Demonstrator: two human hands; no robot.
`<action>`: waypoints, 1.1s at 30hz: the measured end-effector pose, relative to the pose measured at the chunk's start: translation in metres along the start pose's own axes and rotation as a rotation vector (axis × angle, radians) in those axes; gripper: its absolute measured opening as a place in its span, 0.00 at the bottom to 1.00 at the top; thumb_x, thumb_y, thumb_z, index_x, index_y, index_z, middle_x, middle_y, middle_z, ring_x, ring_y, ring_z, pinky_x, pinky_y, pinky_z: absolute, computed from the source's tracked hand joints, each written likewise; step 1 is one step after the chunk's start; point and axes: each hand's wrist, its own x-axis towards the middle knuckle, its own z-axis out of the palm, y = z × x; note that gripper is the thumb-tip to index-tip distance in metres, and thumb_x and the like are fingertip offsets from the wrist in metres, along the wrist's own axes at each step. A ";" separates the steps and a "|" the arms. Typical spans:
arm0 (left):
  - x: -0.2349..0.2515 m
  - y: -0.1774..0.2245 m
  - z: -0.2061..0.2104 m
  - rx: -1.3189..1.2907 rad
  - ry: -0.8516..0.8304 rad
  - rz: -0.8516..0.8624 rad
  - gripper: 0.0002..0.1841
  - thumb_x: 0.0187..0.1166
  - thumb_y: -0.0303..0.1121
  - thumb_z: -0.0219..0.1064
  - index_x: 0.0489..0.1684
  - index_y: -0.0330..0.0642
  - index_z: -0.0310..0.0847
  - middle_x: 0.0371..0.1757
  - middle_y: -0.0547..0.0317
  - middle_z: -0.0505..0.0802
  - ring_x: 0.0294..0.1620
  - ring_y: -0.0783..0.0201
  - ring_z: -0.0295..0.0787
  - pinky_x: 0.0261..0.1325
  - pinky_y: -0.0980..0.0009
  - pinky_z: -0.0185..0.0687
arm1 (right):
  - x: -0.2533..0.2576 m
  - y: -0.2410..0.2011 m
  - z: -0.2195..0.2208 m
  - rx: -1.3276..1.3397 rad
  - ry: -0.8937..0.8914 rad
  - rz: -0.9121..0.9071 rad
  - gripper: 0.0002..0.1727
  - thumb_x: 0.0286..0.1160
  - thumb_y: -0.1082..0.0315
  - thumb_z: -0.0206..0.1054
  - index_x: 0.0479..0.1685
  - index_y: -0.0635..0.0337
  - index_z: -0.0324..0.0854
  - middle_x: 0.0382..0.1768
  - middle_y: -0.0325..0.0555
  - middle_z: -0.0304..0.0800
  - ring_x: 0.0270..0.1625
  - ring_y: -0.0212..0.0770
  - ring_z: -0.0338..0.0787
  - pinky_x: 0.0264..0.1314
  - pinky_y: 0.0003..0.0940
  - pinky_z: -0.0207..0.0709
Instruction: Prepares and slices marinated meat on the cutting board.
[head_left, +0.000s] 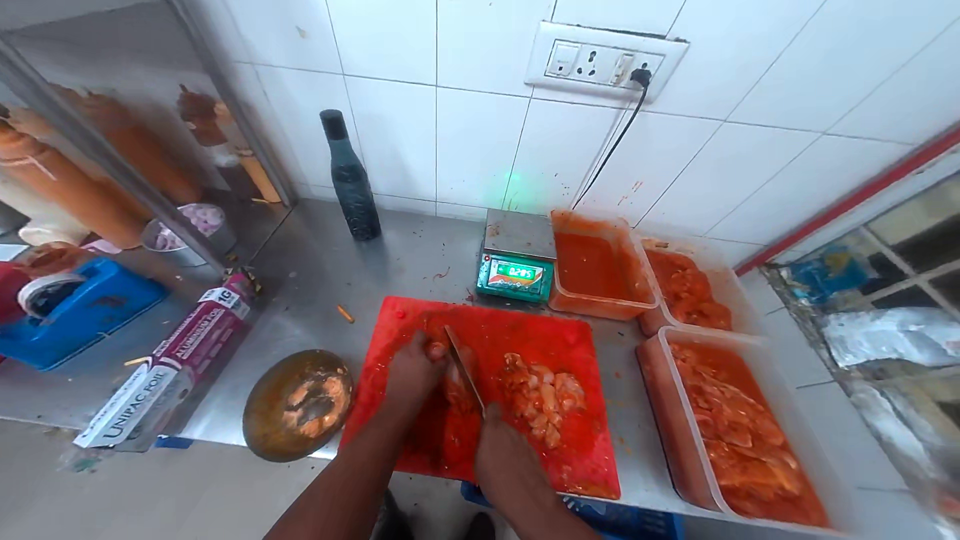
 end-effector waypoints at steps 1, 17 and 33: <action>-0.001 0.000 0.001 0.001 0.000 0.007 0.27 0.74 0.48 0.75 0.68 0.45 0.81 0.56 0.42 0.93 0.61 0.43 0.92 0.64 0.42 0.85 | 0.007 -0.007 -0.002 0.007 0.011 0.005 0.23 0.89 0.65 0.48 0.81 0.55 0.61 0.52 0.54 0.92 0.56 0.55 0.95 0.56 0.53 0.88; 0.001 -0.001 -0.005 0.084 -0.009 0.065 0.24 0.75 0.49 0.74 0.65 0.46 0.82 0.59 0.45 0.92 0.63 0.45 0.90 0.64 0.43 0.85 | 0.025 -0.006 -0.005 -0.009 0.007 -0.019 0.26 0.88 0.66 0.50 0.84 0.56 0.58 0.54 0.58 0.91 0.57 0.59 0.95 0.57 0.56 0.88; 0.004 -0.012 -0.033 0.196 0.027 -0.021 0.23 0.78 0.44 0.71 0.68 0.42 0.81 0.59 0.40 0.92 0.63 0.40 0.90 0.63 0.39 0.84 | 0.004 0.040 0.016 0.080 -0.077 -0.027 0.25 0.87 0.66 0.54 0.82 0.57 0.59 0.53 0.60 0.91 0.57 0.59 0.95 0.58 0.58 0.87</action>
